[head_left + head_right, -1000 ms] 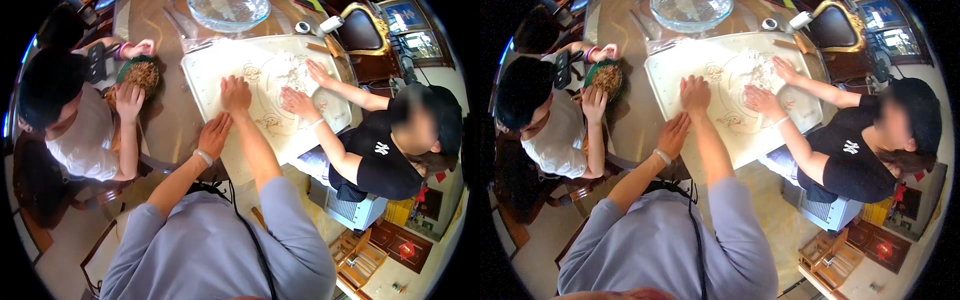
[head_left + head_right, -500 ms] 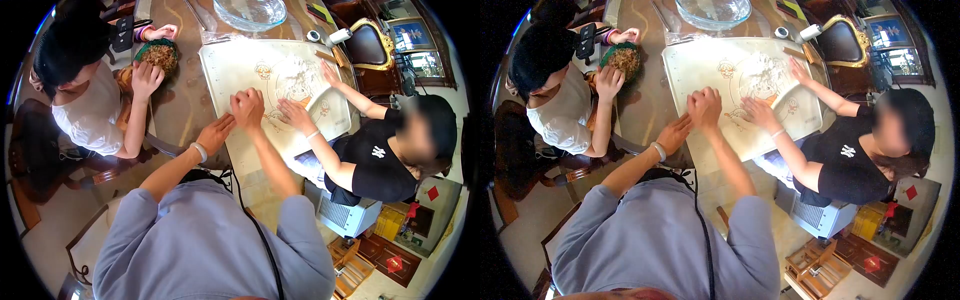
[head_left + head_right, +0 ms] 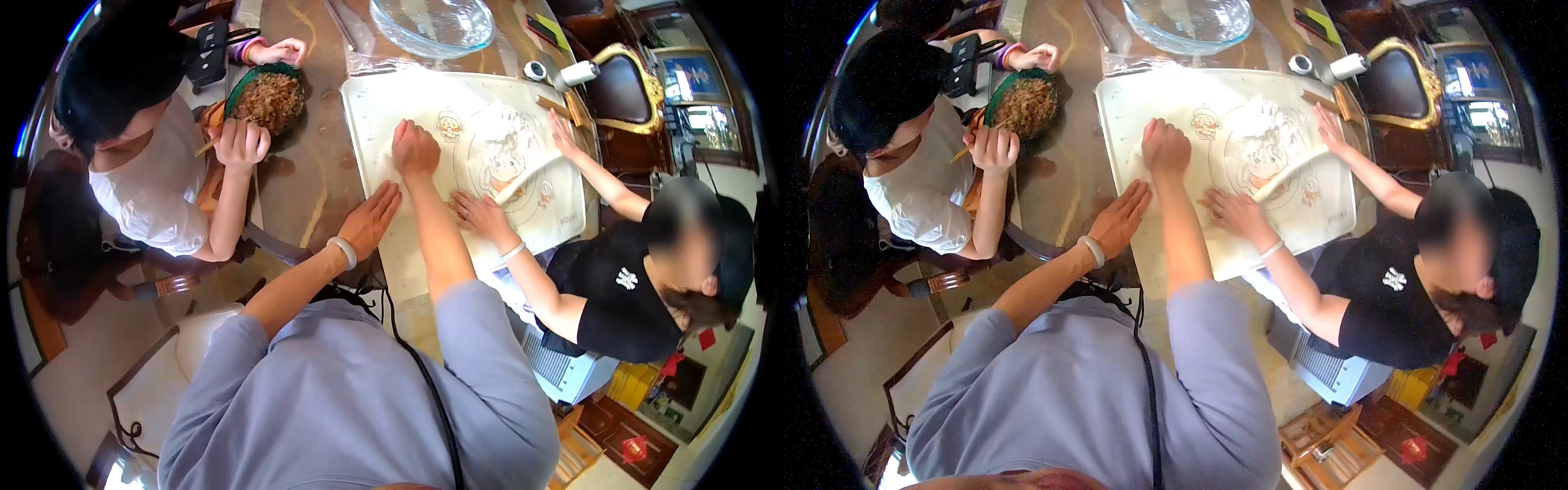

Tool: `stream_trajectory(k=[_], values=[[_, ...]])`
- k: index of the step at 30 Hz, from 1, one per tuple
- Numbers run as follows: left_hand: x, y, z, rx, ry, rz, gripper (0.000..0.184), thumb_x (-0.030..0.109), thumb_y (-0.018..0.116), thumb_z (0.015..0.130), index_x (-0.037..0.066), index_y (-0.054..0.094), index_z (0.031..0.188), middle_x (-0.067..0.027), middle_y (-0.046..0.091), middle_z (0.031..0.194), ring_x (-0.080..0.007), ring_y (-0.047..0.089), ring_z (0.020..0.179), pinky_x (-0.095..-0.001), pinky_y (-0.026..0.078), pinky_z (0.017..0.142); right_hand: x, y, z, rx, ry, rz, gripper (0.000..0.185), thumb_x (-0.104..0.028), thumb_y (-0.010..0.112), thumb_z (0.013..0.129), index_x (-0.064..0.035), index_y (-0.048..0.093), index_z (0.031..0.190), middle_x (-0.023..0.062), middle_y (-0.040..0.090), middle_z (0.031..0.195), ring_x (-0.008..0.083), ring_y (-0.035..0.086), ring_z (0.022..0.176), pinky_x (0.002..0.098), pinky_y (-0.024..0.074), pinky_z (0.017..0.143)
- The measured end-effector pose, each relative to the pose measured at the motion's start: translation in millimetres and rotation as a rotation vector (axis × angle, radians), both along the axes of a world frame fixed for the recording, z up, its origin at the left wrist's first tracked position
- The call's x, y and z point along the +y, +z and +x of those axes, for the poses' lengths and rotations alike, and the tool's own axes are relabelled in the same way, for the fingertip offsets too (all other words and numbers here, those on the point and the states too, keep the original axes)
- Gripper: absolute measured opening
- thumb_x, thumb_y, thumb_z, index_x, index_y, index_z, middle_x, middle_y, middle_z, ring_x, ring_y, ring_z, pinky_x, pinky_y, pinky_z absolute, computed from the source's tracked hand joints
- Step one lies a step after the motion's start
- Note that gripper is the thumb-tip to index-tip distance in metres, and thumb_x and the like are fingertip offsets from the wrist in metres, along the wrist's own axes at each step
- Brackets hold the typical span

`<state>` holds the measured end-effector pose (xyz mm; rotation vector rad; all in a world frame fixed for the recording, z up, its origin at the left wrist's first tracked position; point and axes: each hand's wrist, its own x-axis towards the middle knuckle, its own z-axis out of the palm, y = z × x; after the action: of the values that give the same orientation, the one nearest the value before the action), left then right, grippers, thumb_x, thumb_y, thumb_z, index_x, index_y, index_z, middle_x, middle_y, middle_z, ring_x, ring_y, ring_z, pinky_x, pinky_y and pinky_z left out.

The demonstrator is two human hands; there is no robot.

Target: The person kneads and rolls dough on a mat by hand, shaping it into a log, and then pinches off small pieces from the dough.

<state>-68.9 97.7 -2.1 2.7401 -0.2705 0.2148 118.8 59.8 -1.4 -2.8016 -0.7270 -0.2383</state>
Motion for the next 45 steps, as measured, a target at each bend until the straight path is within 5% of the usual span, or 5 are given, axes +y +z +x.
stream_trajectory(k=[10, 20, 29, 37, 45], values=[[-8, 5, -18, 0.041, -0.096, 0.150, 0.059, 0.008, 0.051, 0.082, -0.012, 0.035, 0.136, -0.0264, 0.034, 0.144, -0.0378, 0.027, 0.139, -0.0396, 0.025, 0.115, -34, 54, -8, 0.554, 0.179, 0.128, 0.045, -0.044, 0.046, 0.093, -0.0049, 0.068, 0.087, 0.0168, 0.067, 0.090, 0.0358, 0.062, 0.088, 0.0459, 0.0491, 0.076], [-16, -27, -37, 0.047, -0.107, 0.017, 0.061, 0.007, 0.055, 0.072, -0.010, 0.044, 0.130, -0.0237, 0.043, 0.139, -0.0375, 0.034, 0.136, -0.0445, 0.032, 0.110, -44, 24, -92, -0.306, 0.308, 0.168, 0.007, -0.015, 0.058, 0.083, -0.0102, 0.054, 0.086, 0.0068, 0.053, 0.084, 0.0264, 0.053, 0.079, 0.0404, 0.0390, 0.069], [-14, 2, -17, 0.019, 0.060, -0.118, 0.067, 0.007, 0.053, 0.074, -0.009, 0.036, 0.137, -0.0232, 0.035, 0.146, -0.0342, 0.032, 0.138, -0.0455, 0.033, 0.105, -2, -3, -17, -0.406, 0.305, 0.125, 0.012, -0.017, 0.054, 0.083, -0.0094, 0.057, 0.092, 0.0073, 0.058, 0.087, 0.0263, 0.055, 0.084, 0.0410, 0.0421, 0.075], [-11, -2, -19, 0.091, 0.031, -0.021, 0.070, 0.008, 0.054, 0.073, -0.006, 0.034, 0.139, -0.0213, 0.035, 0.147, -0.0331, 0.031, 0.139, -0.0432, 0.036, 0.103, -12, 17, -5, 0.382, 0.165, 0.017, 0.036, -0.034, 0.048, 0.094, -0.0042, 0.062, 0.079, 0.0150, 0.066, 0.084, 0.0369, 0.061, 0.084, 0.0507, 0.0446, 0.079], [-28, -17, -40, 0.089, -0.003, -0.018, 0.056, 0.014, 0.055, 0.074, -0.005, 0.051, 0.126, -0.0194, 0.047, 0.136, -0.0338, 0.036, 0.133, -0.0406, 0.036, 0.104, -64, 32, -103, -0.203, 0.380, 0.147, 0.016, -0.025, 0.057, 0.085, -0.0091, 0.056, 0.085, 0.0086, 0.058, 0.086, 0.0281, 0.053, 0.076, 0.0413, 0.0418, 0.067]])
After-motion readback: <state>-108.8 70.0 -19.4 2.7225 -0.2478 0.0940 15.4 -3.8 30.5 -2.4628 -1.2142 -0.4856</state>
